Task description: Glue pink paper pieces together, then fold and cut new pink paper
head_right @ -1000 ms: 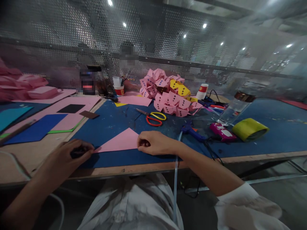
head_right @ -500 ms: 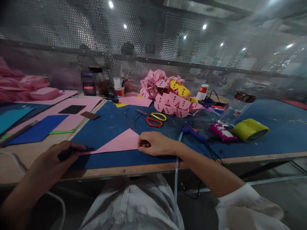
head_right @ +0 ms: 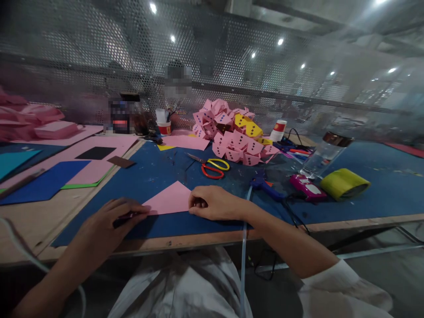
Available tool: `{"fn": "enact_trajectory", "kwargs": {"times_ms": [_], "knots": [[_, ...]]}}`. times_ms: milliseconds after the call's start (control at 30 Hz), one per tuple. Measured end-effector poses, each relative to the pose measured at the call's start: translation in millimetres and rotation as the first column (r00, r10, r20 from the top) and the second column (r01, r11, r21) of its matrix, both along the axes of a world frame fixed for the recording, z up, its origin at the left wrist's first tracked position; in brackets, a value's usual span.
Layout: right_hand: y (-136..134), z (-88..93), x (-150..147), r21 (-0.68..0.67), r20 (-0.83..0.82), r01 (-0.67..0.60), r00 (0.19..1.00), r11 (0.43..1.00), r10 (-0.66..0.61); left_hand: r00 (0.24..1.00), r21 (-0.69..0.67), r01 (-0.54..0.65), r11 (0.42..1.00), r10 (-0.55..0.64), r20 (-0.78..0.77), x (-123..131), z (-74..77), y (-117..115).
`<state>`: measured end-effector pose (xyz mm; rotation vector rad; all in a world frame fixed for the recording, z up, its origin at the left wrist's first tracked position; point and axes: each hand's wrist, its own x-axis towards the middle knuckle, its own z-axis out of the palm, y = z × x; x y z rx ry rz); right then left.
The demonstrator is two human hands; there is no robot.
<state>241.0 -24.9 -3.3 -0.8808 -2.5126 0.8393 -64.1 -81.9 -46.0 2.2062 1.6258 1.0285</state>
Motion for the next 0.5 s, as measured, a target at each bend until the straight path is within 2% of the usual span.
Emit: {"fn": "enact_trajectory", "kwargs": {"times_ms": [300,500], "knots": [[3.7,-5.2,-5.5,0.097,0.004,0.044,0.999,0.994,-0.045,0.99,0.108,0.079,0.991,-0.065,-0.126,3.8,-0.1,0.3],[3.0,-5.5,-9.5,0.318,0.11,-0.05,0.994,0.947,0.015,0.977,0.188,0.122,0.975,-0.085,-0.195,3.3,-2.6,3.0]]}}
